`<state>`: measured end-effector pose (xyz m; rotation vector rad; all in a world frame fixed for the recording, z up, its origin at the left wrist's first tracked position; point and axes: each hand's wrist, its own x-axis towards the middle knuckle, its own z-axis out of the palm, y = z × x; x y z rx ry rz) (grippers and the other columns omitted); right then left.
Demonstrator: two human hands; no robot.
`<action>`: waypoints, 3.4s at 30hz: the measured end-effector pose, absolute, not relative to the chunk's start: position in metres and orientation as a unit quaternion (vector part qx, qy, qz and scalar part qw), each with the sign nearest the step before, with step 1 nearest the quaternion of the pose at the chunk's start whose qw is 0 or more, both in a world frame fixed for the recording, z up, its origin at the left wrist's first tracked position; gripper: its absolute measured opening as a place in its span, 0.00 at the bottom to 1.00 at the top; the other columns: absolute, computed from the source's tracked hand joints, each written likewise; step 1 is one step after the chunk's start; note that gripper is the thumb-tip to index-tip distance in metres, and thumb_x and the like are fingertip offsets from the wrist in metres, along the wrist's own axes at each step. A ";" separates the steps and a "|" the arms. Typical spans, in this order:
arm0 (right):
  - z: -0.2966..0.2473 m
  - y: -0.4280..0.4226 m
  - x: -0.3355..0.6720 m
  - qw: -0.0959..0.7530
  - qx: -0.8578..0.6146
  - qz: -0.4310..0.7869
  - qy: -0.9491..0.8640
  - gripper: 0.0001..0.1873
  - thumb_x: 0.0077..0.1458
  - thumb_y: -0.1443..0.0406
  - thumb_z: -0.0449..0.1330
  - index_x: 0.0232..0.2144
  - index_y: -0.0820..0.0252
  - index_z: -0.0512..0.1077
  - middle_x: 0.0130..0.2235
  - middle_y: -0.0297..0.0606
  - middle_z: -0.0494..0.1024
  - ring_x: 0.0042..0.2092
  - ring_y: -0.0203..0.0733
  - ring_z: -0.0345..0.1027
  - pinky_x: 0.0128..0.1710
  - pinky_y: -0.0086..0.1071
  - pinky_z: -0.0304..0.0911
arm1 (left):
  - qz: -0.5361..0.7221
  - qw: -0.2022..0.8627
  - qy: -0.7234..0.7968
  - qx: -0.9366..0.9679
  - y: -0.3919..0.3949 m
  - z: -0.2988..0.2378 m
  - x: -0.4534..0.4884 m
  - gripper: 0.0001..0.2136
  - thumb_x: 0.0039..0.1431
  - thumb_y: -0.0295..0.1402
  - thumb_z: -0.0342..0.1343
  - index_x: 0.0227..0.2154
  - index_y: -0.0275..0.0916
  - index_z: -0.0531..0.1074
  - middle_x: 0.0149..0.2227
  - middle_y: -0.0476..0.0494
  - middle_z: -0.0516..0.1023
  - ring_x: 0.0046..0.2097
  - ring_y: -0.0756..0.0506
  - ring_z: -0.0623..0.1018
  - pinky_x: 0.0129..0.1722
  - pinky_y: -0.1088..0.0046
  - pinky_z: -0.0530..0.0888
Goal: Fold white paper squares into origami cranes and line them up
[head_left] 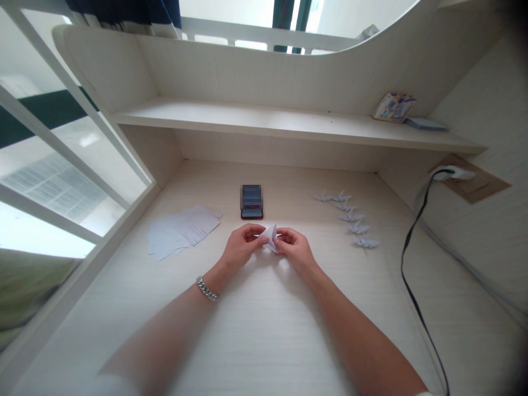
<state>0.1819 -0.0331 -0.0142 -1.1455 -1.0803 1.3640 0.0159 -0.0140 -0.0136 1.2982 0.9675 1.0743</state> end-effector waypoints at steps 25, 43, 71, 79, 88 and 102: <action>-0.009 -0.045 0.164 0.452 -0.569 0.205 -0.655 0.11 0.50 0.69 0.52 0.34 0.58 0.73 0.34 0.38 0.75 0.34 0.41 0.67 0.35 0.32 0.63 | 0.420 0.330 0.497 0.683 -0.032 -0.007 0.029 0.19 0.48 0.21 0.49 0.43 0.40 0.72 0.46 0.44 0.75 0.47 0.44 0.73 0.50 0.65 0.69; -0.004 -0.048 0.163 0.492 -0.502 0.282 -0.653 0.10 0.50 0.67 0.55 0.36 0.57 0.73 0.40 0.40 0.73 0.37 0.39 0.68 0.28 0.29 0.66 | 0.478 0.464 0.460 0.587 -0.022 -0.016 0.025 0.15 0.45 0.24 0.57 0.39 0.37 0.74 0.42 0.42 0.77 0.44 0.45 0.75 0.46 0.67 0.70; -0.011 -0.041 0.173 0.470 -0.449 0.449 -0.614 0.15 0.53 0.59 0.56 0.41 0.59 0.72 0.33 0.38 0.75 0.29 0.36 0.68 0.28 0.29 0.64 | 0.454 0.544 0.480 0.517 -0.017 -0.016 0.021 0.19 0.47 0.41 0.59 0.39 0.33 0.74 0.33 0.40 0.77 0.34 0.46 0.75 0.33 0.73 0.71; -0.018 -0.034 0.174 0.481 -0.454 0.501 -0.558 0.16 0.50 0.56 0.59 0.38 0.59 0.75 0.27 0.36 0.74 0.26 0.35 0.65 0.23 0.28 0.61 | 0.450 0.608 0.418 0.503 -0.018 -0.015 0.021 0.18 0.46 0.40 0.61 0.39 0.34 0.74 0.34 0.40 0.78 0.35 0.46 0.75 0.36 0.71 0.71; -0.016 -0.035 0.175 0.484 -0.459 0.505 -0.548 0.16 0.46 0.58 0.63 0.38 0.59 0.76 0.27 0.36 0.75 0.25 0.35 0.64 0.25 0.28 0.61 | 0.430 0.580 0.439 0.534 -0.018 -0.016 0.022 0.20 0.45 0.41 0.61 0.39 0.32 0.75 0.36 0.37 0.79 0.36 0.43 0.77 0.36 0.71 0.72; -0.013 -0.039 0.175 0.487 -0.523 0.397 -0.576 0.15 0.49 0.57 0.60 0.35 0.62 0.77 0.34 0.42 0.79 0.33 0.43 0.71 0.33 0.33 0.66 | 0.418 0.589 0.420 0.549 -0.019 -0.014 0.021 0.23 0.41 0.36 0.64 0.43 0.32 0.73 0.40 0.37 0.78 0.40 0.42 0.76 0.41 0.66 0.73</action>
